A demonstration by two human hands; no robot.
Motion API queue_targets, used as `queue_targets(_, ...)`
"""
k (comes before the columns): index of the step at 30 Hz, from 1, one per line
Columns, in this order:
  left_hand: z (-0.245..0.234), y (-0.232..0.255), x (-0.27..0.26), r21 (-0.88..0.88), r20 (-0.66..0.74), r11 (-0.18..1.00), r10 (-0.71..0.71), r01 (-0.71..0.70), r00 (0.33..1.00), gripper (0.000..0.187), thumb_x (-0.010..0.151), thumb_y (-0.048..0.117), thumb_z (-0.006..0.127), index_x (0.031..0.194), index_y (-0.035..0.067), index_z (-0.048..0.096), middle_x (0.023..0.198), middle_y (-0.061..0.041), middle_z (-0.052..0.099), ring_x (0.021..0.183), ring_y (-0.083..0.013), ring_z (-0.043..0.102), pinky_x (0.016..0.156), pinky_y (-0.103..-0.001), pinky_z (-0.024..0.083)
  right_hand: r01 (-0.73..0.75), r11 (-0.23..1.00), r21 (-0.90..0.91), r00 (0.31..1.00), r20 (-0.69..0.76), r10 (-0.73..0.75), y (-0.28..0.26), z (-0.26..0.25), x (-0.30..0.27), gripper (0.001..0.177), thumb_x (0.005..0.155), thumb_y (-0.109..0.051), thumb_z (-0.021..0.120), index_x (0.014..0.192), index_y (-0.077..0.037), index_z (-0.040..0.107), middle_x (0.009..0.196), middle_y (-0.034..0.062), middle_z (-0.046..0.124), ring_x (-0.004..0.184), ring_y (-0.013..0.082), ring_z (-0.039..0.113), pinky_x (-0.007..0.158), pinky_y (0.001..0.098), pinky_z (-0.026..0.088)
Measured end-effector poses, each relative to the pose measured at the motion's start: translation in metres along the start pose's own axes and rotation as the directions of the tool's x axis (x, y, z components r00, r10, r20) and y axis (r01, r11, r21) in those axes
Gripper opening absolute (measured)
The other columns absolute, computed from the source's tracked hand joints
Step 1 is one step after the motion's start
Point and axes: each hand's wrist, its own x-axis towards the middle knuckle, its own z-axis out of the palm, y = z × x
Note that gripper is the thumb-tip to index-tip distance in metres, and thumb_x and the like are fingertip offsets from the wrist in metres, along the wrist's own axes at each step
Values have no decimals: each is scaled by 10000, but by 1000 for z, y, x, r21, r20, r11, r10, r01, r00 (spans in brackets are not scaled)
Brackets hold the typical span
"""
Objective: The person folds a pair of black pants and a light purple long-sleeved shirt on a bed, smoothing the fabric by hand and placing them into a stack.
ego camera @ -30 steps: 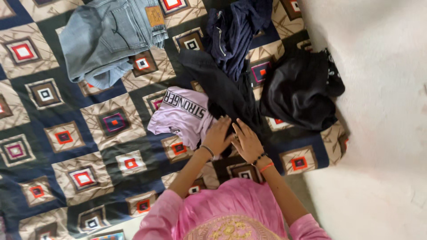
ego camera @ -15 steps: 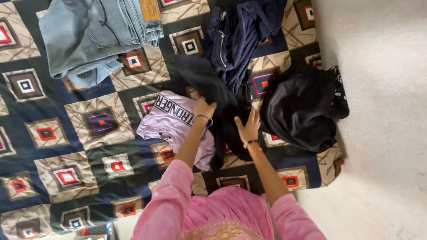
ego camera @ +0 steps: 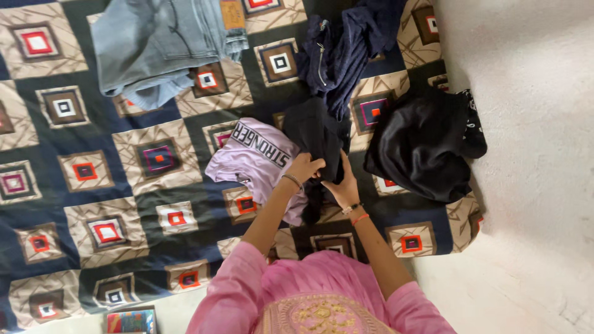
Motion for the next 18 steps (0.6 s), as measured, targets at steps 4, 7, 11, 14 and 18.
queue_targets(4, -13, -7, -46, -215, 142, 976, 54, -22, 988, 343, 865, 214, 719, 847, -129, 699, 700, -100, 702, 586, -166, 673, 560, -288, 563, 171, 971, -167, 971, -139, -195, -14, 23, -44, 842, 737, 38, 784, 1505, -82, 462, 1333, 191, 639, 1228, 294, 620, 1015, 363, 499)
queue_targets(7, -24, -26, -81, -205, 96, 971, 141, -119, 985, 321, 883, 201, 715, 891, -120, 723, 756, -91, 715, 607, -149, 674, 564, -282, 552, 205, 974, 94, 970, -157, -188, -24, 39, -72, 731, 804, 69, 687, 1498, -65, 500, 1393, 190, 651, 1252, 302, 638, 1045, 350, 503)
queue_targets(11, -32, -68, -132, -172, -42, 962, 208, -212, 977, 382, 965, 303, 724, 1021, -75, 721, 861, -75, 723, 737, -114, 677, 643, -259, 552, 220, 975, -26, 965, -143, -222, -43, 50, -106, 708, 749, 113, 584, 1438, -48, 586, 1305, 193, 696, 1207, 278, 671, 1053, 349, 496)
queue_targets(14, -60, -77, -164, -267, -132, 943, 167, -197, 977, 398, 980, 310, 690, 1156, -46, 675, 889, -81, 721, 764, -153, 686, 689, -299, 567, 291, 956, -38, 944, -152, -293, -66, 70, -119, 694, 738, 115, 561, 1412, -44, 608, 1308, 202, 695, 1206, 284, 667, 1048, 345, 494)
queue_targets(18, -98, -80, -224, -565, -179, 796, 137, -215, 974, 474, 961, 252, 651, 1382, 94, 498, 1064, -75, 684, 908, -181, 698, 822, -352, 594, 397, 918, -14, 911, -113, -396, -90, 87, -147, 702, 744, 117, 500, 1411, -68, 615, 1338, 182, 699, 1230, 315, 687, 1038, 335, 495)
